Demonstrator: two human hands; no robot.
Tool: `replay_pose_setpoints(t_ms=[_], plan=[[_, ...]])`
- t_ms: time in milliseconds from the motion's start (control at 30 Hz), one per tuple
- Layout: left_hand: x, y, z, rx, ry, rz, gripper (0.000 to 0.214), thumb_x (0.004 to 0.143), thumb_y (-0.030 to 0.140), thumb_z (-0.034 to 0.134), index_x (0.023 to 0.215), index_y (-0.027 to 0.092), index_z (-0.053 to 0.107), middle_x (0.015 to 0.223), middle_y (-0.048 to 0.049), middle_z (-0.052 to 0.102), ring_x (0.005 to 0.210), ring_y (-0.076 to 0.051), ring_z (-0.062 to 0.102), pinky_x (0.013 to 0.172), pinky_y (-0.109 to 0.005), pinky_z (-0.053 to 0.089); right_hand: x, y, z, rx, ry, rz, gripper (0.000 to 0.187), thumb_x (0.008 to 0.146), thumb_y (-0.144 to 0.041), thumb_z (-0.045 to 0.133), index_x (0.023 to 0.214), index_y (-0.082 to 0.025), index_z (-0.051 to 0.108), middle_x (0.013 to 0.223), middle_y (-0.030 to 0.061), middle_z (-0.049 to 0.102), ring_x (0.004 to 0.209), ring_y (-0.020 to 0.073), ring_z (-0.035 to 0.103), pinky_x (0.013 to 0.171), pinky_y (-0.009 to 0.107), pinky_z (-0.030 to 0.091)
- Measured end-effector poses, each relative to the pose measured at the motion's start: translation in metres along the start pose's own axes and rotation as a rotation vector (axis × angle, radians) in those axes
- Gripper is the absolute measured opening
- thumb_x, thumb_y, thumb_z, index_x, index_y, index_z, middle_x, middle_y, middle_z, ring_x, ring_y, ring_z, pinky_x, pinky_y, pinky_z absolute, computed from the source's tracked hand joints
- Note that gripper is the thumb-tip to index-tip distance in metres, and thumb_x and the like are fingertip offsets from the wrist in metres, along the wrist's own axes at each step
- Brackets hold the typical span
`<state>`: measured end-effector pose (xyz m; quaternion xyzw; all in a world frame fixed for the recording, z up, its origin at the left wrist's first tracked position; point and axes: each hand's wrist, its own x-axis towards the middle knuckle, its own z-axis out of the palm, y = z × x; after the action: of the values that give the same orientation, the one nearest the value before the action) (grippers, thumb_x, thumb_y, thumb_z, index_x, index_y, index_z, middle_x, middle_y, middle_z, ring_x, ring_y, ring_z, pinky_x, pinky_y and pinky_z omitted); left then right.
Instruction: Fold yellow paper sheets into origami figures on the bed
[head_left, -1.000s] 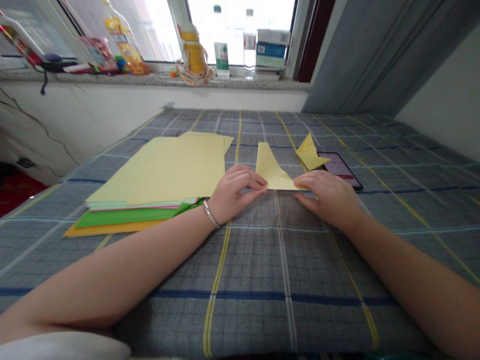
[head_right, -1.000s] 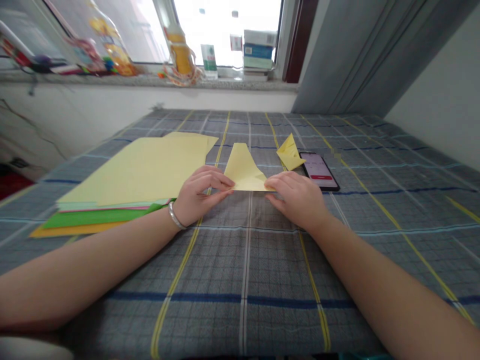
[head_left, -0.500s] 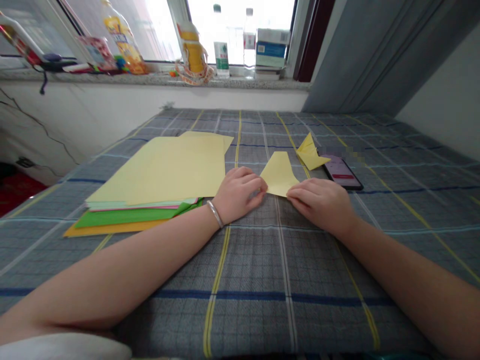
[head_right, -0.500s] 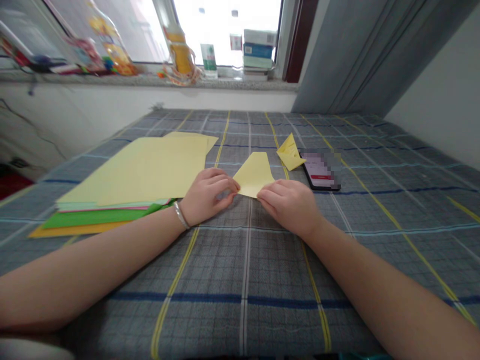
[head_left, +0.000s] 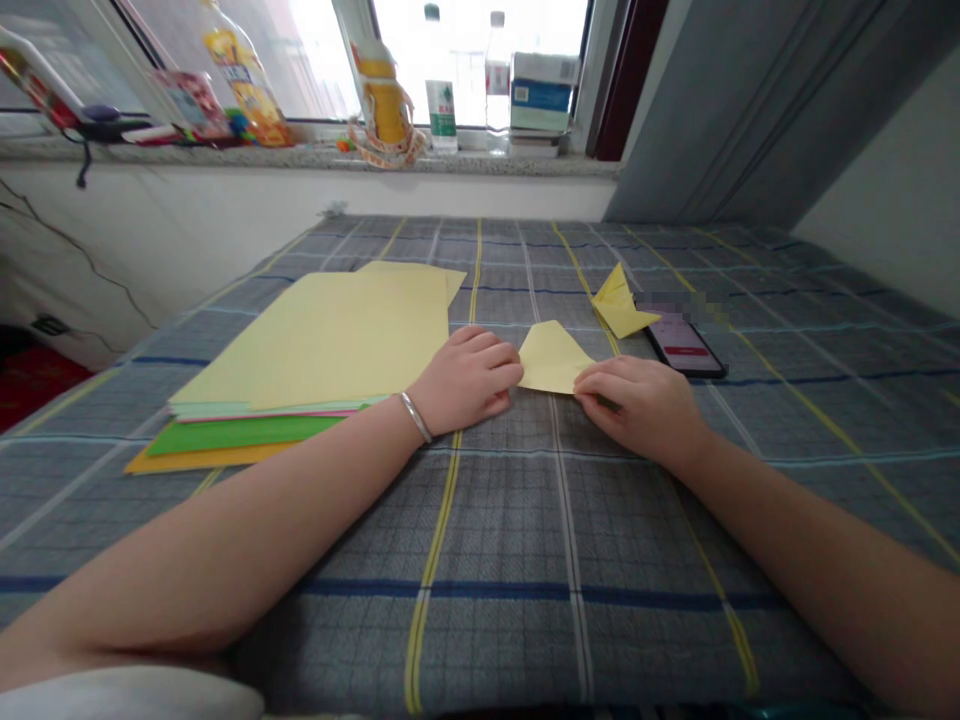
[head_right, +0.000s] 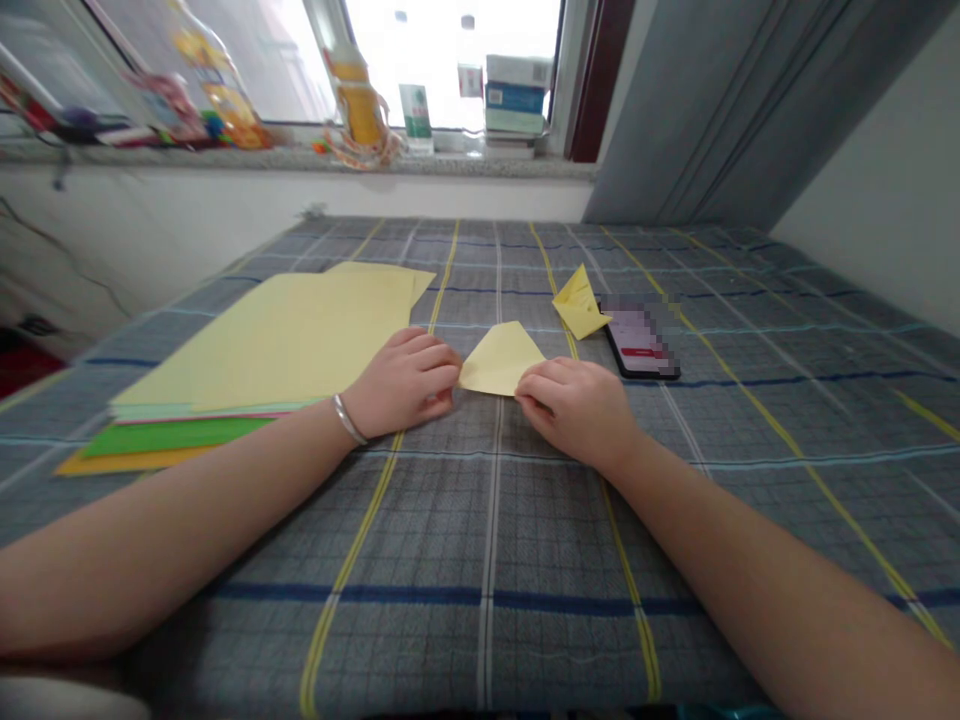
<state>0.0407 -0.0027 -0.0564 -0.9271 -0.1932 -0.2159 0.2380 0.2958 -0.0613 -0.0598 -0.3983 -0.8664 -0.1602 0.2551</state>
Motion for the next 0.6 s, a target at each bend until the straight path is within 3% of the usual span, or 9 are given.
replay_pose_setpoints(t_ms=[167,333,600], plan=[[-0.0007,-0.0032,-0.0042,0.036,-0.053,0.106,0.005,0.082,0.024,0.056,0.084,0.02,0.058,0.091,-0.0024,0.065,0.082,-0.019,0.055,0.082,-0.036,0.039,-0.0015,0.0036,0.0015,0.026,0.019,0.047,0.012,0.085,-0.019,0.056,0.08,-0.02,0.067,0.09,0.0015,0.074,0.083,0.0176,0.067,0.072,0.029,0.048],[-0.0018,-0.0027,-0.0025,0.037,-0.012,-0.008,0.007,0.082,0.023,0.052,0.079,0.018,0.057,0.083,-0.0026,0.064,0.077,-0.018,0.055,0.082,-0.034,0.041,-0.0026,0.007,0.0018,0.092,0.034,0.076,0.009,0.083,-0.019,0.057,0.081,-0.021,0.065,0.088,0.0024,0.073,0.084,0.0185,0.068,0.074,0.03,0.051],[-0.0009,0.0006,-0.0006,-0.002,0.102,-0.072,0.018,0.092,0.03,0.048,0.081,0.019,0.056,0.08,-0.001,0.065,0.074,-0.016,0.058,0.08,-0.032,0.042,-0.0024,0.0044,0.0002,0.103,0.027,0.069,0.009,0.084,-0.019,0.056,0.082,-0.021,0.065,0.088,0.003,0.073,0.085,0.0192,0.068,0.076,0.03,0.051]])
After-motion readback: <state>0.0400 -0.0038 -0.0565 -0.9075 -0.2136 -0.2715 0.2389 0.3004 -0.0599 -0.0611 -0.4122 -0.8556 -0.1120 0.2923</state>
